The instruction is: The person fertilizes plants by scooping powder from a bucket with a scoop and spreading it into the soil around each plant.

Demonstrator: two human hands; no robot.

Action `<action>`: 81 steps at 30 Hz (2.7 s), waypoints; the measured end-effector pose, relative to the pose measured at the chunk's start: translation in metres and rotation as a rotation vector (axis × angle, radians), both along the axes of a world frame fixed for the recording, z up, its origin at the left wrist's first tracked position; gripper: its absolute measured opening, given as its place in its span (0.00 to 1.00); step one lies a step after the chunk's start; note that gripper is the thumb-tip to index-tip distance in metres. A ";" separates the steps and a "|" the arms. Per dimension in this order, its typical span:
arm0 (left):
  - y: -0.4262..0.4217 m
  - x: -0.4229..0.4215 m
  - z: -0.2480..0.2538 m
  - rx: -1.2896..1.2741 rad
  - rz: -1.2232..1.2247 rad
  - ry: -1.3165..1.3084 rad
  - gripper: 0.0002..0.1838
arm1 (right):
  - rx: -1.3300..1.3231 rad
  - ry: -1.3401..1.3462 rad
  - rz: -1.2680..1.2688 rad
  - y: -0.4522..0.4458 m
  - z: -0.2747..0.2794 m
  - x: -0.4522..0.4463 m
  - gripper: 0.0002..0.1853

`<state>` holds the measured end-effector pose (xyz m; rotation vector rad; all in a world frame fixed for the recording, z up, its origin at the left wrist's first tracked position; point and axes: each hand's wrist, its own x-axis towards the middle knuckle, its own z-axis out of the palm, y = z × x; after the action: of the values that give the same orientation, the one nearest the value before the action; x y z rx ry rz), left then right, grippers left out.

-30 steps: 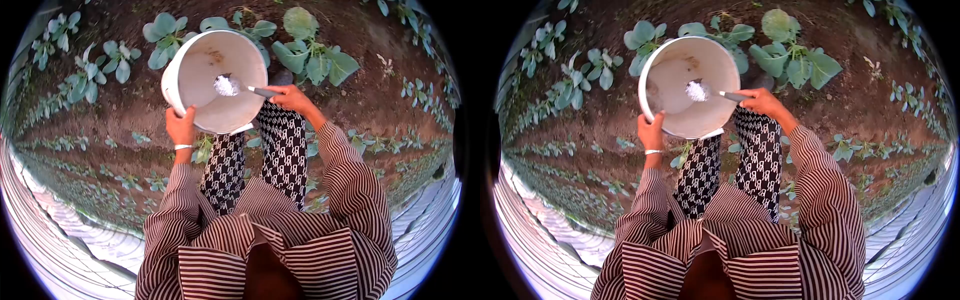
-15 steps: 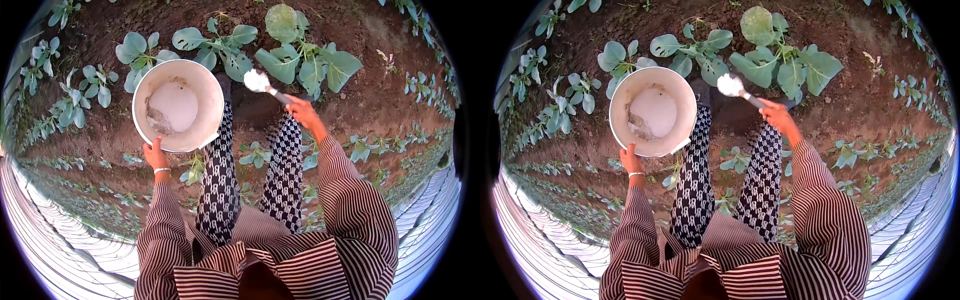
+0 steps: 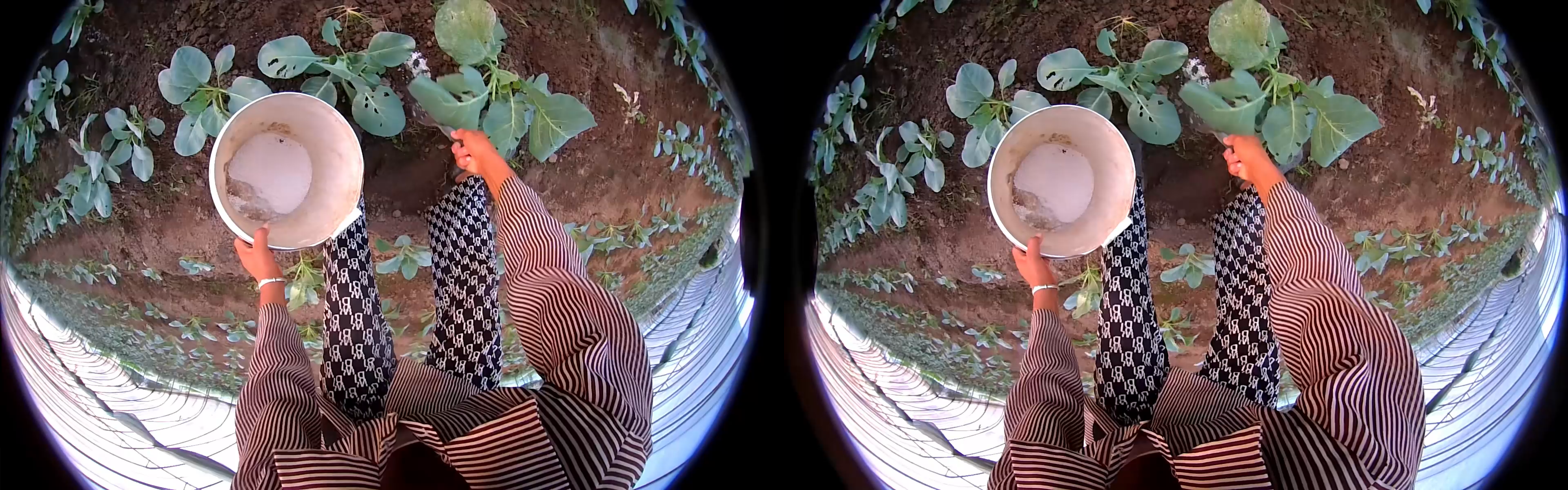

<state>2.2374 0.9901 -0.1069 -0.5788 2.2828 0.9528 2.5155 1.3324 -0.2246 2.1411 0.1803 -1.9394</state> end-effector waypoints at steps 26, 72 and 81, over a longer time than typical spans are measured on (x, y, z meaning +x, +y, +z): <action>0.000 0.004 -0.002 0.034 0.003 -0.011 0.25 | 0.929 -0.167 1.405 0.019 -0.060 -0.069 0.13; 0.287 0.004 0.230 -0.108 -0.329 0.259 0.21 | 0.598 0.632 1.225 0.195 0.282 -0.092 0.24; 0.280 -0.041 0.196 -0.068 -0.208 0.219 0.17 | 0.339 0.577 0.751 0.235 0.255 -0.102 0.23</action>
<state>2.1959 1.2697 0.0891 -0.2670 2.5194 0.8746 2.4134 1.5677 0.0306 1.2705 1.2800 -2.0315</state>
